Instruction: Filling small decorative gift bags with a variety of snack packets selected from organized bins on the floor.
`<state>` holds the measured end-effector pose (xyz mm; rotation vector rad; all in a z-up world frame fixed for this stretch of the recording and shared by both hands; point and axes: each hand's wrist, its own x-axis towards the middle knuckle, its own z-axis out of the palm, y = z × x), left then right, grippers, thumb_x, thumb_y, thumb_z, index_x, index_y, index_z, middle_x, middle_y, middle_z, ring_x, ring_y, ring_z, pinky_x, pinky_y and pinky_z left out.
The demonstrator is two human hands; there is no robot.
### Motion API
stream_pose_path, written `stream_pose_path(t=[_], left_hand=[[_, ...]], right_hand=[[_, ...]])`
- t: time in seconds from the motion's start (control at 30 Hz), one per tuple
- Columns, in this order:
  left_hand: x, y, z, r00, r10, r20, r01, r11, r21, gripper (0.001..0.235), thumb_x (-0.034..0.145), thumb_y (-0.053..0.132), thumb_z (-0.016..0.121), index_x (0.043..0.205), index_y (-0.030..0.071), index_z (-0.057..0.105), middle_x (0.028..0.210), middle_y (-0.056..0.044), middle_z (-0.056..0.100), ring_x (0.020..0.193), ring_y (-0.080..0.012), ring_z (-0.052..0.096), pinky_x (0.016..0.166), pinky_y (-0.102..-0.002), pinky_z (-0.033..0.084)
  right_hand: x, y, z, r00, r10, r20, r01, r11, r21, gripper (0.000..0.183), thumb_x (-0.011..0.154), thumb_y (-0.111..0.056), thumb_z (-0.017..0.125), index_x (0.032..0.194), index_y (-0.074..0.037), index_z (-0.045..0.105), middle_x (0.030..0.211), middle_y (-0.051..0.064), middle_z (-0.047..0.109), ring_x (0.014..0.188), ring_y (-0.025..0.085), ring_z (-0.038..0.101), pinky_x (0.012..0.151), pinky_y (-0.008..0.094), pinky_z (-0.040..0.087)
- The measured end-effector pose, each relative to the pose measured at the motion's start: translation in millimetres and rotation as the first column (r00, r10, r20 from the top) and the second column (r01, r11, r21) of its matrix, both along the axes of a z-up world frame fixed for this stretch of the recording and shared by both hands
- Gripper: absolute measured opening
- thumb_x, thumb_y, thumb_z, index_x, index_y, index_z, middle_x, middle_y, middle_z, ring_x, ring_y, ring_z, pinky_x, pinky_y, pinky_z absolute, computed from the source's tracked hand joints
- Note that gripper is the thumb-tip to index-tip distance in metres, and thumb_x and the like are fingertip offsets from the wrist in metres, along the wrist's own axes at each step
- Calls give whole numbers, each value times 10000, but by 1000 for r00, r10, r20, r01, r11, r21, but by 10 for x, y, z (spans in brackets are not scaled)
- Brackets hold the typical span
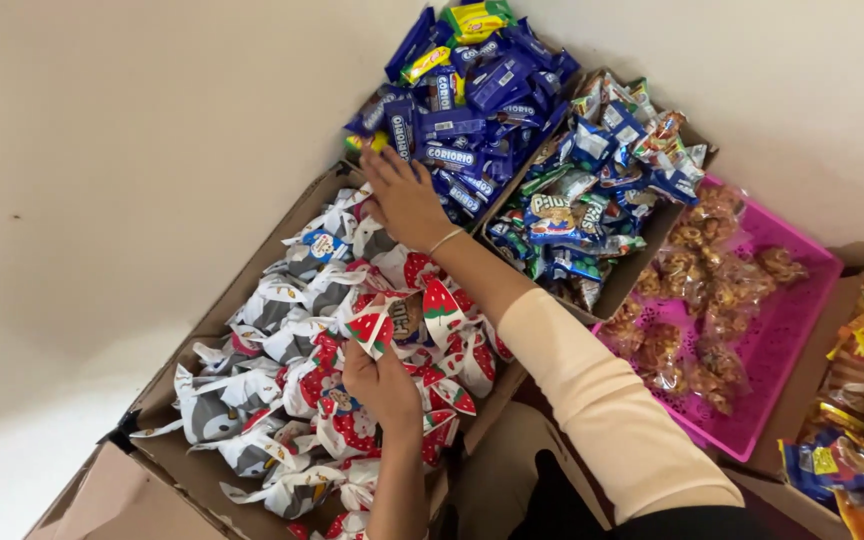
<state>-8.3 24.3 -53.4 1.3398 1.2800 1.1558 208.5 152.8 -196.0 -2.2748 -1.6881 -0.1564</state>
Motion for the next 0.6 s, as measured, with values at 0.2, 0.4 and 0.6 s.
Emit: stream_pose_path(t=[0.2,0.4,0.6], left_hand=[[-8,-45,-183,999,-34,-26,35,999,38,234,995,157,619,1119,10,753,943,-214,750,1038,-310,698,888,-418,541],[110,-209,495,989,-141,44,134,983,126,184,967,127,625,1010,-11,740,837,-229,714,960,-221,689,846,-432,536],[168,-563,712,960,-263,92,245,953,176,163,964,78,592,927,-31,707,751,-237,676,791,-265,682,791,-440,533]], right_hand=[[266,-568,781,844,132,-520,262,743,615,490,991,-162,720,1464,-161,589,1406,117,605,1347,363,550,1053,468,506],[680,-1406,855,371,243,-896,814,380,440,303,805,-36,873,1097,-62,795,924,53,756,803,101,704,721,243,641],[139,-2597,1769,392,250,-886,829,322,457,249,808,26,854,1031,-8,749,884,127,730,731,184,733,659,320,678]])
